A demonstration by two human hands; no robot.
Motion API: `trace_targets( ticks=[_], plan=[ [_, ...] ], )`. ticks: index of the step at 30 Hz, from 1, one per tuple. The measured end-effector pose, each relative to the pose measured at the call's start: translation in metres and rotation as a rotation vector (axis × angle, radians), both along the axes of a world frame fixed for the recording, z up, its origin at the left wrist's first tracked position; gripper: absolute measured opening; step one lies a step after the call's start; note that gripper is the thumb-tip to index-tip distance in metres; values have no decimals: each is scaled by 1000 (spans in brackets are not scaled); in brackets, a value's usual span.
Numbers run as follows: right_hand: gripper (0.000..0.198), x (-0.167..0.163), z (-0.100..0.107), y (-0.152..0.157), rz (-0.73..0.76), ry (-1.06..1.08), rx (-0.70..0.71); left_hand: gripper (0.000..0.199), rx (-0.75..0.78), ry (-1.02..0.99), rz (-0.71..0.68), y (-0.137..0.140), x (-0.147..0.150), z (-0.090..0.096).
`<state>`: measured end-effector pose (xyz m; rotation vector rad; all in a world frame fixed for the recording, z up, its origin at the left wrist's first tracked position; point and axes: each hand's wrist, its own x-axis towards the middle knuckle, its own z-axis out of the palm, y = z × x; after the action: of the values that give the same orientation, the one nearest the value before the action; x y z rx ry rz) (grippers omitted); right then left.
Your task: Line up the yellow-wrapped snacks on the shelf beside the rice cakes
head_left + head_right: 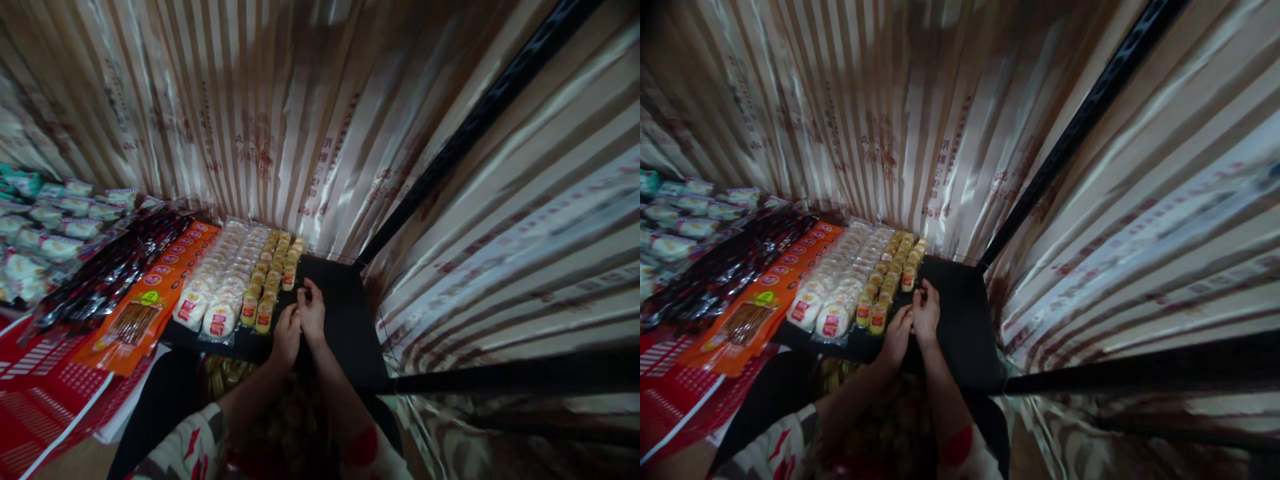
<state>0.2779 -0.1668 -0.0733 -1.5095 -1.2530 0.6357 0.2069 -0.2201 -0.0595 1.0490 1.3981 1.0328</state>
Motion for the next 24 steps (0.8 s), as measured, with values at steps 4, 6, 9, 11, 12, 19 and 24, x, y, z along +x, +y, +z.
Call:
trace_targets(
  ticks=[4, 6, 9, 11, 12, 19, 24],
  plan=[
    [37, -4, 4, -54, -6, 131, 14, 33, 121, 70, -81, -59, -9, 5],
    [35, -8, 3, -82, 27, 176, -5, 33, 120, 114, -99, -87, -18, 1],
    [31, -18, -5, -118, 161, 124, -66, 28, 99, 192, -126, -119, -38, -17],
    [28, -27, -15, -139, 284, 3, -113, 27, 51, 317, -197, -132, -55, -34],
    [26, -31, -22, -149, 347, -74, -142, 28, -34, 449, -239, -136, -64, -43],
    [29, -50, -52, -195, 488, -572, -383, 29, -286, 809, -321, -153, -114, -76],
    [29, -41, -61, -217, 503, -658, -421, 28, -274, 845, -412, -170, -118, -87]
  ],
)
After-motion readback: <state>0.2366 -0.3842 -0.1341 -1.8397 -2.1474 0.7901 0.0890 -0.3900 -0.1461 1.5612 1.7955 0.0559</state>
